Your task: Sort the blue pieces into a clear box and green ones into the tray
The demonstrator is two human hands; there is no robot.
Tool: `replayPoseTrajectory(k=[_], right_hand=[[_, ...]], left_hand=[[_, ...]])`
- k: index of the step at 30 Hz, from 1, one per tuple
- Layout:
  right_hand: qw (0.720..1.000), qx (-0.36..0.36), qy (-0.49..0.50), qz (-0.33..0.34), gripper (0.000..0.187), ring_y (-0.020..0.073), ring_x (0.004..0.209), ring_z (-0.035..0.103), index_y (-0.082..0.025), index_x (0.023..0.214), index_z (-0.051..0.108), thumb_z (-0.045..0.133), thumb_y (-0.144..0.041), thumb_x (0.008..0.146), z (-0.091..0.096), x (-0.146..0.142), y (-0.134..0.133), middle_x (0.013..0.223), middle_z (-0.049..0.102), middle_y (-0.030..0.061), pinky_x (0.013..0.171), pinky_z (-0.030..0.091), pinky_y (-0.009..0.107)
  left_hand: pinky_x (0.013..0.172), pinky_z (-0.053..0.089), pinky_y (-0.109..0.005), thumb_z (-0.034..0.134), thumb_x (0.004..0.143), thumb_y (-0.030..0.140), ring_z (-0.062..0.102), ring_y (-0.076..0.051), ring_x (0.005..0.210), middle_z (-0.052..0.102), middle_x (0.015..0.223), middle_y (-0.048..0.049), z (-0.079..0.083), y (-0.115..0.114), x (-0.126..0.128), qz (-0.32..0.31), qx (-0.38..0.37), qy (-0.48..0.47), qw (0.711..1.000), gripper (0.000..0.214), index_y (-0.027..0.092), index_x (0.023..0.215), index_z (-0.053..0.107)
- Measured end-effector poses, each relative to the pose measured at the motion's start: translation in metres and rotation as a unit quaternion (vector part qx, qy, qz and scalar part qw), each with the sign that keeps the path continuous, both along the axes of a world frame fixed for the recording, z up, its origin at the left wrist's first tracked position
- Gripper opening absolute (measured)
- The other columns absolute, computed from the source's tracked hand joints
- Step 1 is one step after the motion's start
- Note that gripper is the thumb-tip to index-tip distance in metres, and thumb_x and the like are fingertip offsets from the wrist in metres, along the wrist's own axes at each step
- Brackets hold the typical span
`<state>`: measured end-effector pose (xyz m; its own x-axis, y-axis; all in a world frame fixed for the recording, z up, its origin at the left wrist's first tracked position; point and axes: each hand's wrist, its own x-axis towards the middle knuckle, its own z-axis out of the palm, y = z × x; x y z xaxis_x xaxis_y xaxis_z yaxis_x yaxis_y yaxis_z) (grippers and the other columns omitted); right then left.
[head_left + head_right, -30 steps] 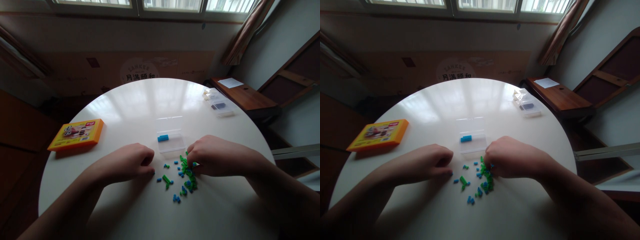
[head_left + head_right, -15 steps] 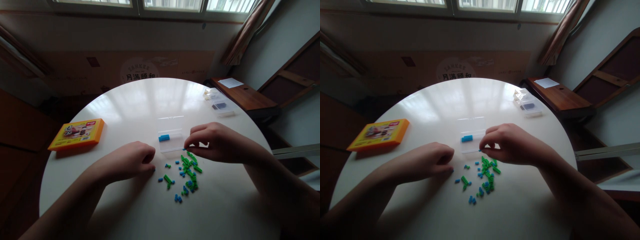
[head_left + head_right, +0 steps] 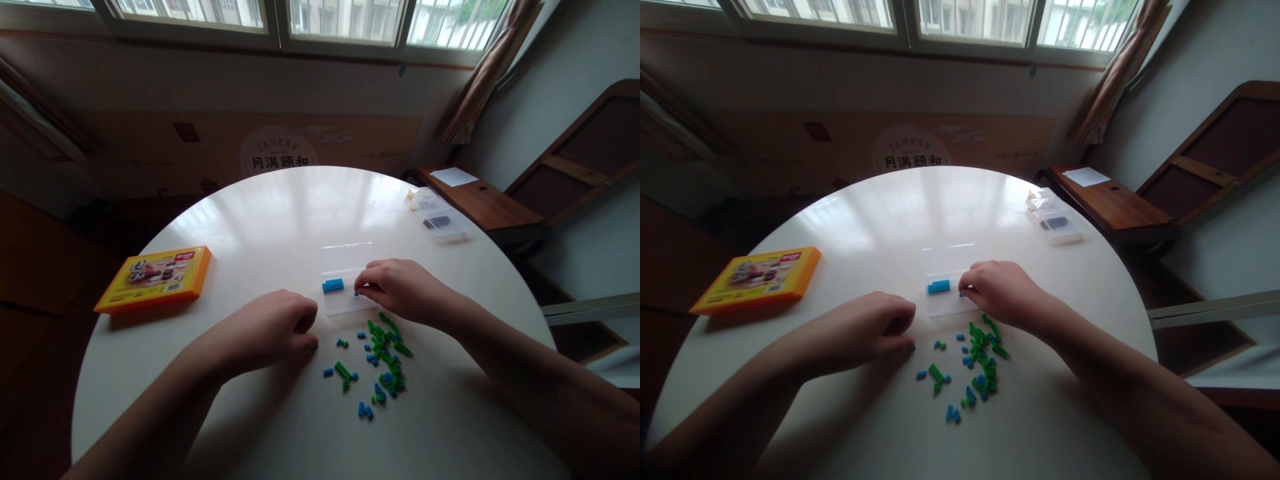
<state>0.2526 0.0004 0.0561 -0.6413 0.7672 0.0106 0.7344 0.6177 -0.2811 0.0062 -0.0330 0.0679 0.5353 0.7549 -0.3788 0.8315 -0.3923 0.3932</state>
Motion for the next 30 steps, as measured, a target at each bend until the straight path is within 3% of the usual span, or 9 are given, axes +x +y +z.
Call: replayPoseTrajectory(k=[9,16,30], right_hand=[[0.997,0.051,-0.030,-0.042,0.025,0.0165,0.078,0.063,-0.025,0.099,0.076,0.052,-0.028,0.093,0.002,-0.010,-0.006,0.091,0.071,0.0026,0.062,0.039,0.027],[1.000,0.005,0.003,-0.020,0.022,0.0137,0.075,0.062,-0.032,0.102,0.075,0.057,-0.028,0.090,0.004,0.000,-0.013,0.090,0.071,-0.0005,0.062,0.041,0.025],[0.998,0.032,-0.006,-0.057,0.027,0.0155,0.078,0.062,-0.030,0.106,0.075,0.051,-0.029,0.094,-0.002,-0.006,-0.005,0.091,0.070,0.0021,0.062,0.040,0.026]], left_hand=[[0.053,0.032,-0.028,0.058,0.078,0.039,0.049,-0.015,0.063,0.060,0.071,0.0006,-0.004,0.000,-0.002,-0.009,0.013,-0.010,1.000,0.021,0.022,0.067,0.053],[0.053,0.033,-0.028,0.059,0.077,0.039,0.049,-0.015,0.062,0.060,0.071,0.0009,0.001,0.000,0.001,-0.001,-0.002,-0.006,1.000,0.021,0.022,0.067,0.054],[0.053,0.034,-0.028,0.060,0.076,0.041,0.049,-0.016,0.063,0.061,0.071,0.0009,-0.001,0.000,0.000,0.004,-0.012,-0.006,1.000,0.021,0.022,0.067,0.055]])
